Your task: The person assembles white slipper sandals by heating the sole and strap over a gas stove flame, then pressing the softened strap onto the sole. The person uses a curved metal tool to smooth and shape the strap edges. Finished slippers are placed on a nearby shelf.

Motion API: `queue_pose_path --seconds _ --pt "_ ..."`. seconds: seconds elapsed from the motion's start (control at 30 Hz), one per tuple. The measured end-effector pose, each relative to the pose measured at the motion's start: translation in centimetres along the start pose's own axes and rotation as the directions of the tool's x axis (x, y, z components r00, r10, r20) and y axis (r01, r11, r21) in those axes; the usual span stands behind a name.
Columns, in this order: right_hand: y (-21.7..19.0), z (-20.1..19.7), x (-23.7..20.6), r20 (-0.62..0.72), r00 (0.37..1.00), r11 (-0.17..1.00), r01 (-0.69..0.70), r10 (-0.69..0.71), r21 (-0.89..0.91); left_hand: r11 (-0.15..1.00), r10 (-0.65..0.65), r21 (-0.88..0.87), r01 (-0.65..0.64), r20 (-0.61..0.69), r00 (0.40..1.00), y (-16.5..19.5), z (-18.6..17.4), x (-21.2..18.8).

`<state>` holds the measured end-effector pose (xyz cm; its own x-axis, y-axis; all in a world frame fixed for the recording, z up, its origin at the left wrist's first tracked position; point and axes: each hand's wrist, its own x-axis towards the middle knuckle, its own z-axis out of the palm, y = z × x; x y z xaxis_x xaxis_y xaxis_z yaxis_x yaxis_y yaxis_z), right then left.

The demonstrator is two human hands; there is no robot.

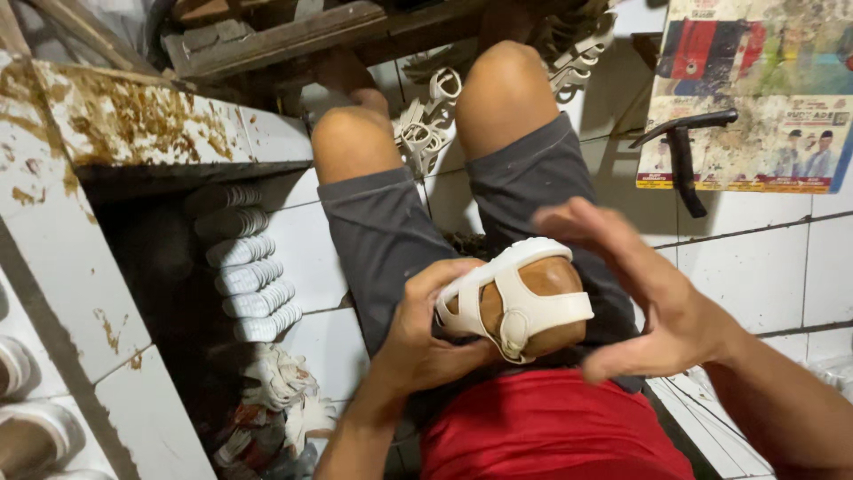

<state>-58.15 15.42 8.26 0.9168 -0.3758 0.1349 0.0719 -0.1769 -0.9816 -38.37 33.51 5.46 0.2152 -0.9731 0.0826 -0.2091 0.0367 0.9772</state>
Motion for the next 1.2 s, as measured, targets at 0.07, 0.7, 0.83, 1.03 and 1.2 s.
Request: queue_pose_path --seconds 0.07,0.7,0.83,1.03,1.2 --pt "-0.2 0.4 -0.2 0.019 0.987 0.971 -0.158 0.158 0.177 0.998 -0.044 -0.037 0.045 0.038 0.998 0.0 0.6 0.0" --pt "0.3 4.5 0.5 0.006 0.982 0.981 -0.188 0.188 0.040 0.304 -0.336 -0.924 0.233 0.125 0.934 -0.2 1.3 0.7" --pt "0.6 4.5 0.1 0.062 0.986 0.987 -0.154 0.157 -0.039 0.394 -0.369 -0.858 0.329 0.180 0.912 0.2 1.3 0.4" --pt "2.6 3.8 -0.6 0.111 0.950 0.889 -0.313 0.292 0.335 0.920 -0.134 -0.377 0.106 -0.049 0.990 0.8 1.9 0.2" --pt "3.1 4.6 -1.5 0.050 0.971 0.898 -0.234 0.233 0.373 0.904 -0.170 -0.408 0.128 -0.068 0.983 0.4 3.1 -1.0"
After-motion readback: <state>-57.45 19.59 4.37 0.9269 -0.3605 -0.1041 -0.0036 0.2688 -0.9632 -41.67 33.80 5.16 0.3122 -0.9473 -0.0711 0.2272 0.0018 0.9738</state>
